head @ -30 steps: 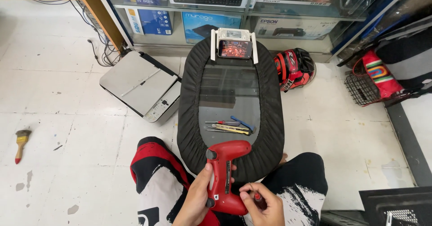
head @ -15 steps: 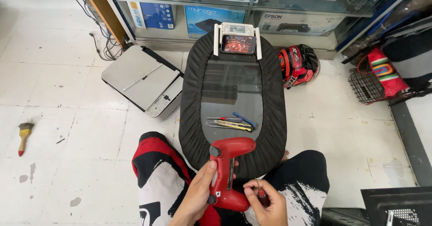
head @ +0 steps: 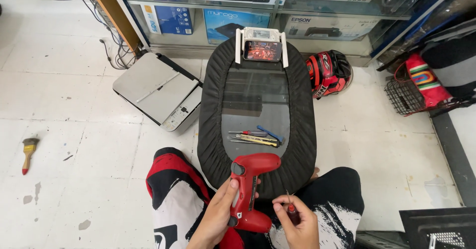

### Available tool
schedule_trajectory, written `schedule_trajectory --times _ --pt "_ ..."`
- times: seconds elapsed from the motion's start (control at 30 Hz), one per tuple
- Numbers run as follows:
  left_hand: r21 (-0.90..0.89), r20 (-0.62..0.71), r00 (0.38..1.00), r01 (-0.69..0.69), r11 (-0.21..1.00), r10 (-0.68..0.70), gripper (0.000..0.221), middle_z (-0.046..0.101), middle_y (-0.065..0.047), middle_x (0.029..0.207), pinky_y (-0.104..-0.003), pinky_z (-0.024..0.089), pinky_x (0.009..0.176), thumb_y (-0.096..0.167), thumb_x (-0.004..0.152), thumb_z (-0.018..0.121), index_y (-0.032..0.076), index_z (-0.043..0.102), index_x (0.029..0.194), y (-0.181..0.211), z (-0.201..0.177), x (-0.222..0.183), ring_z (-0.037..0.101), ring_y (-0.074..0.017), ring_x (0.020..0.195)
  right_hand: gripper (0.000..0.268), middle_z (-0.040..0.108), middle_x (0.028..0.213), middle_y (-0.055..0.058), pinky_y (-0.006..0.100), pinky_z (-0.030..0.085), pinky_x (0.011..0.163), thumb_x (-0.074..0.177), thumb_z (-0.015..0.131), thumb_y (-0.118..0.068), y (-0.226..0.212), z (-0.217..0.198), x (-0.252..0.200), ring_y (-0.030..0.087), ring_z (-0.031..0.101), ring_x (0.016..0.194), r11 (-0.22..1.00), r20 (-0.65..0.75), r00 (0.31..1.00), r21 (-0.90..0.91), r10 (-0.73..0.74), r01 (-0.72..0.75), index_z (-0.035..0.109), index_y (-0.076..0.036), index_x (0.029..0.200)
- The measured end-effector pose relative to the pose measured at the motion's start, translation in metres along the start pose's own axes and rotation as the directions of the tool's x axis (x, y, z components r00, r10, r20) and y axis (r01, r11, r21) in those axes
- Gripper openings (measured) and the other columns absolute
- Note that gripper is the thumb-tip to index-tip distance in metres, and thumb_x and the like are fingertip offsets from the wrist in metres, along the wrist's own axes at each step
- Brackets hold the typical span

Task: Repairing a red game controller by unscrewing the back plate and prying open the casing

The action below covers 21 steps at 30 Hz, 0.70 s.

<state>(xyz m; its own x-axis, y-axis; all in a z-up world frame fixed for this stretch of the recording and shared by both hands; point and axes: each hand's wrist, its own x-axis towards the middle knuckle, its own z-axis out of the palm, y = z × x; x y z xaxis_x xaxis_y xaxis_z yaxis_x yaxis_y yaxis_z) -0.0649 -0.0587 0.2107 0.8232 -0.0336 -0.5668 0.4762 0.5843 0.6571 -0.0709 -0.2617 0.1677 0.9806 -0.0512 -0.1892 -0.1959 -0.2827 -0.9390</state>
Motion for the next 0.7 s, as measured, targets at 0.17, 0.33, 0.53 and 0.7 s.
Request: schedule_trajectory --times 0.17,0.33,0.53,0.7 --pt "0.023 0.017 1.0 0.014 1.0 -0.014 0.056 0.078 -0.017 0.124 -0.033 0.058 0.083 0.04 0.095 0.049 0.0 0.07 0.128 0.0 0.0 0.001 0.074 -0.0261 0.097 0.013 0.062 0.065 0.0 0.023 0.039 0.06 0.088 0.076 -0.015 0.0 -0.001 0.0 0.009 0.048 0.06 1.0 0.002 1.0 -0.023 0.007 -0.007 0.084 -0.005 0.087" --pt "0.04 0.007 1.0 0.028 0.999 -0.028 0.055 0.078 -0.016 0.125 -0.032 0.058 0.083 0.04 0.095 0.049 0.001 0.071 0.128 0.004 0.002 -0.002 0.075 -0.0257 0.099 0.013 0.063 0.065 -0.001 0.023 0.039 0.061 0.088 0.077 -0.015 0.0 0.0 -0.001 0.009 0.047 0.06 0.999 -0.001 0.999 -0.026 0.036 -0.036 0.085 -0.005 0.086" --pt "0.04 -0.009 1.0 0.014 0.999 -0.014 0.053 0.079 -0.016 0.123 -0.033 0.059 0.085 0.037 0.095 0.051 0.002 0.07 0.13 0.001 0.0 -0.001 0.076 -0.0261 0.098 0.012 0.072 0.073 -0.001 0.023 0.043 0.062 0.087 0.077 -0.014 0.008 -0.001 -0.001 0.009 0.05 0.062 0.999 0.02 1.0 -0.034 -0.01 0.01 0.084 -0.005 0.087" --pt "0.058 -0.01 1.0 0.017 0.998 -0.017 0.048 0.078 -0.013 0.118 -0.033 0.057 0.086 0.036 0.098 0.05 0.004 0.071 0.127 0.003 0.0 -0.003 0.075 -0.0244 0.1 0.013 0.069 0.071 0.001 0.025 0.042 0.062 0.088 0.077 -0.015 0.007 0.0 -0.001 0.01 0.05 0.063 0.999 0.031 0.999 -0.034 0.034 -0.033 0.084 -0.004 0.087"
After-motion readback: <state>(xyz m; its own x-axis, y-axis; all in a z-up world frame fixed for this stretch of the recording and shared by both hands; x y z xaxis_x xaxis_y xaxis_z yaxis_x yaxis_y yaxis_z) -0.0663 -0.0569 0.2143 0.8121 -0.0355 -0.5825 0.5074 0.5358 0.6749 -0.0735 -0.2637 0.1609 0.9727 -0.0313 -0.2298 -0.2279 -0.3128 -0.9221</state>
